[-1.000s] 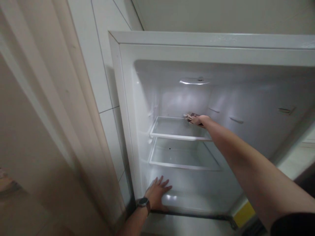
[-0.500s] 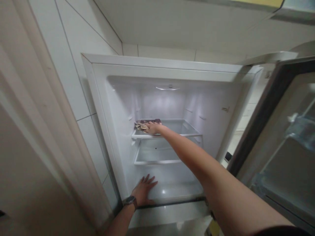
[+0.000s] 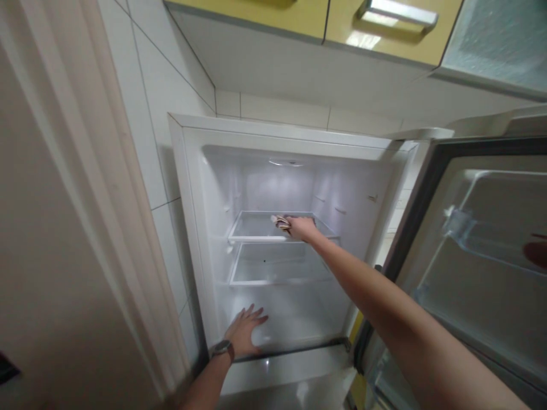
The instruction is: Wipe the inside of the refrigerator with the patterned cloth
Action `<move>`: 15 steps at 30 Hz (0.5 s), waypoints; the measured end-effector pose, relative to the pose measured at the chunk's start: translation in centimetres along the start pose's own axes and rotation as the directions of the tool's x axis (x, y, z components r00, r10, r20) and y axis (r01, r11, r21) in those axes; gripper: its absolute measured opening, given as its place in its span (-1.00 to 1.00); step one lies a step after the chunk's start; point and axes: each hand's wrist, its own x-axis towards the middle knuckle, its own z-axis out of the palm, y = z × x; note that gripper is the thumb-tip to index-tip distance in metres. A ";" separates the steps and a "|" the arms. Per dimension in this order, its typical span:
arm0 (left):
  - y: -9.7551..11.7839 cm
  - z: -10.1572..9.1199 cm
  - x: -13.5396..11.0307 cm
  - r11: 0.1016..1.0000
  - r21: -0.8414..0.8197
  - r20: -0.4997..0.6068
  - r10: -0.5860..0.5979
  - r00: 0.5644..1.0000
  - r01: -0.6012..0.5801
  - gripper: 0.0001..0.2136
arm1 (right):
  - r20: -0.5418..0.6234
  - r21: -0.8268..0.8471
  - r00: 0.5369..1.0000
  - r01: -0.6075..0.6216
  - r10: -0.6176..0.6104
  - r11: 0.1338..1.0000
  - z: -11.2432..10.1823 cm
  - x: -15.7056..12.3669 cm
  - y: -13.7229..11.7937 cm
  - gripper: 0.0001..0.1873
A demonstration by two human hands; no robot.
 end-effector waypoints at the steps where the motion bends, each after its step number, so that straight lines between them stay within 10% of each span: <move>1: -0.1 0.1 0.1 1.000 0.004 0.004 -0.001 1.000 0.001 0.10 | 0.018 -0.038 0.999 0.040 -0.039 0.998 0.5 -0.4 -1.8 -0.72; 6: 0.0 -0.1 0.1 1.000 0.026 0.019 -0.005 1.000 0.004 0.10 | -0.054 -0.136 0.946 0.311 -0.320 0.941 3.8 -3.7 -7.4 -0.63; 12: 0.7 -0.8 0.0 0.999 0.031 0.045 -0.027 0.999 0.026 0.10 | -0.068 -0.017 0.699 0.713 -0.712 0.701 10.3 -9.8 -3.4 -0.62; 15: 0.9 -1.1 -0.1 0.999 0.032 0.048 -0.031 0.998 0.029 0.11 | -0.104 0.440 0.937 0.343 -0.333 0.830 13.1 -11.1 -0.7 -0.71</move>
